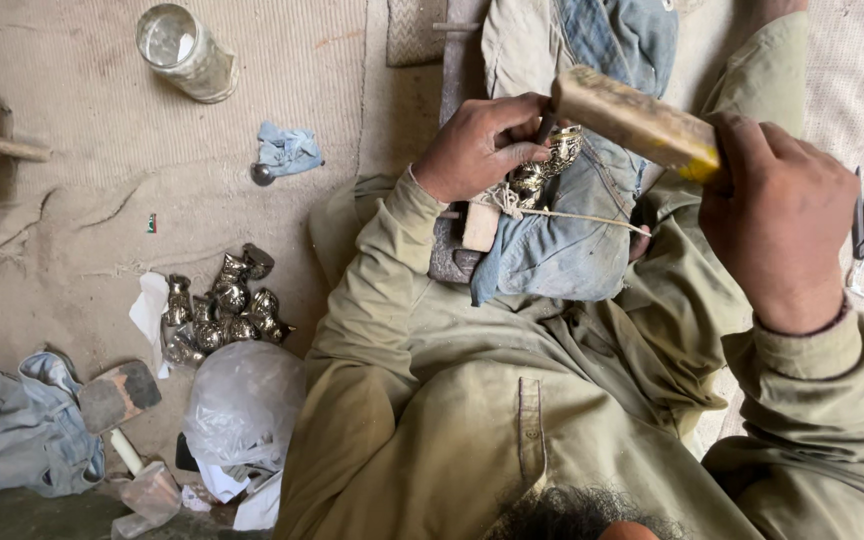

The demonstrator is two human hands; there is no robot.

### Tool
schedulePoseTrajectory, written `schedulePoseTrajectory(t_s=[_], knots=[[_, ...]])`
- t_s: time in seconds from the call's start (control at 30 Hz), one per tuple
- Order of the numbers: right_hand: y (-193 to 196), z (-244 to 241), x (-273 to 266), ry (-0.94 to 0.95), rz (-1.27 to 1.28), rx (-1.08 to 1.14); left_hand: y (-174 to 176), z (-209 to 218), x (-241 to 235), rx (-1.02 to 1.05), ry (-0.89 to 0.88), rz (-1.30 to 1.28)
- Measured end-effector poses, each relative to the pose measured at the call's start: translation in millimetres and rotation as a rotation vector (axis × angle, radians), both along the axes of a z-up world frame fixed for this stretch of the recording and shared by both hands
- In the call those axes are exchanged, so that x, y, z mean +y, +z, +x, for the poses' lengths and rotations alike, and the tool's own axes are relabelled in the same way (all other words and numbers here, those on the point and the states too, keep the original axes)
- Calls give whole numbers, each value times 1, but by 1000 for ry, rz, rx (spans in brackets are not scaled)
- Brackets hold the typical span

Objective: The person sits on the floor and repeatedly hammers a small metal object placed on a cloth-covered wooden block. They hold the object with the left hand and strike it with a hammer in the right hand, occasionally repositioning the piece.

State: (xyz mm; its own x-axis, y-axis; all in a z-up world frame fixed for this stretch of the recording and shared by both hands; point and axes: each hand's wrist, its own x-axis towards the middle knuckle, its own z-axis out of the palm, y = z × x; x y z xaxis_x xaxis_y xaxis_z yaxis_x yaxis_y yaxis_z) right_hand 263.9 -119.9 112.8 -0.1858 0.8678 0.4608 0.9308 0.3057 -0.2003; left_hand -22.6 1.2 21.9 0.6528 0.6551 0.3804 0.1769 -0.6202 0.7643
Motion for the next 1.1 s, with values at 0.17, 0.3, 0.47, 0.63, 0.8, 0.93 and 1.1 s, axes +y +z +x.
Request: schedulePoseTrajectory(t_s=[0.17,0.3,0.47,0.63,0.8,0.93,1.1], knots=[[1,-6,2,57,-2,159,2,-1,3,24,16,-170],[9,-10,3,-66,-4,15,0,1,5,-90,-49,-39],[17,-15,-1,47,-19,131,-1,-4,7,-40,-16,-32],[13,-20,-5,-68,15,-74,1,-3,3,-92,20,-79],[6,-14,-8,51,-232,574,-1,-4,0,-270,12,-216],[4,-17,-10,17,-377,861,2,0,5,-147,-36,-228],[8,-14,-11,127,-168,482,3,-2,3,-185,-71,-128]])
